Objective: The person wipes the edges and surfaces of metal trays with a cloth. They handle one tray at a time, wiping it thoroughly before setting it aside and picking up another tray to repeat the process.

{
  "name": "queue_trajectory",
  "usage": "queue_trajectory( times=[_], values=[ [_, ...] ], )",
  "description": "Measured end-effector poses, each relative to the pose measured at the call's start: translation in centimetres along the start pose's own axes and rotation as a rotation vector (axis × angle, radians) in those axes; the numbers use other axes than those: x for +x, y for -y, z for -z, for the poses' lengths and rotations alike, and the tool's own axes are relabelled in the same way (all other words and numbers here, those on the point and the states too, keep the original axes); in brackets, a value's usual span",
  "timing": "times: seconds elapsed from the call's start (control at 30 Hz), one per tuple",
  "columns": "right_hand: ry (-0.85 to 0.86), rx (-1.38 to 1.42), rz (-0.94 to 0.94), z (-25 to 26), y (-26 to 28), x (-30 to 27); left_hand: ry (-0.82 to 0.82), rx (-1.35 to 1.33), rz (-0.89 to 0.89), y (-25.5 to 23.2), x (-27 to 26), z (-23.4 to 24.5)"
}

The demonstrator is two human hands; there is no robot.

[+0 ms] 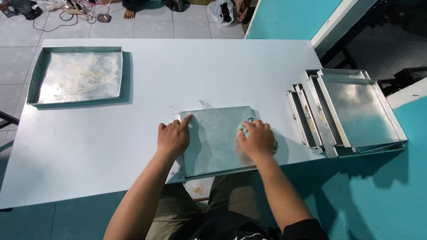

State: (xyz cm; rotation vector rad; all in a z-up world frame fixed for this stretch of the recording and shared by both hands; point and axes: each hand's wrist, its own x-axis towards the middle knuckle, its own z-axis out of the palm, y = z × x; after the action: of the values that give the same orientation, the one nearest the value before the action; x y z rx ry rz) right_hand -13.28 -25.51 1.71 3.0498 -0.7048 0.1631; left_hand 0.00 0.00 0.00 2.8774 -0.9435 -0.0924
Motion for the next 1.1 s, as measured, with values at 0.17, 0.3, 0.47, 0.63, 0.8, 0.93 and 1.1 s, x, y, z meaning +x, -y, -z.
queue_trajectory(
  times=[0.17,0.3,0.47,0.63,0.8,0.93,1.1],
  values=[
    [0.064,0.115,0.188,0.6,6.4,-3.0,-0.005,-0.015,0.017,-0.2,0.0,0.2],
    [0.104,0.213,0.407,0.2,7.6,-3.7,-0.03,-0.02,-0.002,-0.1,-0.4,0.6],
    [0.126,0.136,0.214,1.4,3.5,1.3,0.035,-0.019,-0.019,0.0,-0.1,1.1],
    [0.041,0.014,0.051,0.9,4.2,2.5,0.073,-0.062,0.003,-0.4,-0.3,2.4],
    [0.198,0.118,0.405,1.1,9.6,-3.7,0.038,-0.042,-0.013,-0.1,-0.7,2.2],
    [0.137,0.177,0.504,1.1,7.3,-4.0,0.044,-0.033,-0.011,0.0,-0.7,2.1],
    [-0.001,0.069,0.001,-0.5,0.1,0.2,0.03,-0.005,-0.012,-0.2,-0.4,1.1]
  ],
)
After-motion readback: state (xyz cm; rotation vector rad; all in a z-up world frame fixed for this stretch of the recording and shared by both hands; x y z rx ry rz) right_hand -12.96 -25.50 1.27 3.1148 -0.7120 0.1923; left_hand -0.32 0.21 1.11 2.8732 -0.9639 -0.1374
